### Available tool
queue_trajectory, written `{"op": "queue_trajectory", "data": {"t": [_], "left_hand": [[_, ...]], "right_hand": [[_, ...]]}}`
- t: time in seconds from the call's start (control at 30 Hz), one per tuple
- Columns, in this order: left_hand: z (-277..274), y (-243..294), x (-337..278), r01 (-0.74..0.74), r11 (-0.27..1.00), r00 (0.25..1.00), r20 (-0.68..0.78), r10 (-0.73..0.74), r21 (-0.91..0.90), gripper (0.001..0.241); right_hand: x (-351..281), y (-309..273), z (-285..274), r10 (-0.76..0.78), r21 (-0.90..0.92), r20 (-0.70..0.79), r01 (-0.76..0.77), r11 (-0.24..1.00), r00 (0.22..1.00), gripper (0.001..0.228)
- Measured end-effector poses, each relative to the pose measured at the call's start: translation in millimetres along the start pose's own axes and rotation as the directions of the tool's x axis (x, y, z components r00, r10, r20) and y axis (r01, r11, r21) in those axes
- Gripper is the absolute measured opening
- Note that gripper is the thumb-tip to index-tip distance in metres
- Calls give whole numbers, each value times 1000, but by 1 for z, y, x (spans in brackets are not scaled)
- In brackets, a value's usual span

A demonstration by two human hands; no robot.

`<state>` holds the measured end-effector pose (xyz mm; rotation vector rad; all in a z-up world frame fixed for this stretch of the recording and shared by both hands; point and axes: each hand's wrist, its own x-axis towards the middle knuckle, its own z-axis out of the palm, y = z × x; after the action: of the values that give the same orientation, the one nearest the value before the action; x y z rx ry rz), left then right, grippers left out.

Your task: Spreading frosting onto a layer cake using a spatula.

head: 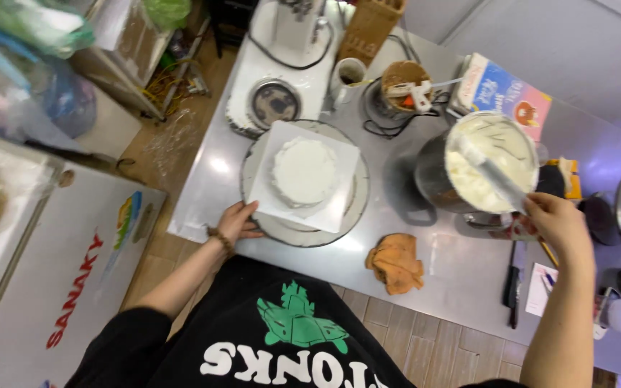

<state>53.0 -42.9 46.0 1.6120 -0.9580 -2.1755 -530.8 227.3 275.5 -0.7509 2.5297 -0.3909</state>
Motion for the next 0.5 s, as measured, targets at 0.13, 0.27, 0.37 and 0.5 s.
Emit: {"op": "queue_trajectory", "data": {"t": [0.13,0.27,0.37,0.5], "left_hand": [[-9,-13,29,44,999,991,130,-42,-11,80],[-6,-9,40,-2,1000,984,178,7,-27,81],[1,-1,37,-129,990,964,228,137,-49,88],[1,16,17,-225,974,943,257,214,16,109]], "right_hand": [[-21,-2,-2,-75,-199,-91,56,978,993,29],[9,34,0,-145,46,-143,153,987,979,23],[-22,-53,-1,-479,66,-90,485,872,873,17],[-178,-299,15,-593,-564,191,582,586,782,36]]}}
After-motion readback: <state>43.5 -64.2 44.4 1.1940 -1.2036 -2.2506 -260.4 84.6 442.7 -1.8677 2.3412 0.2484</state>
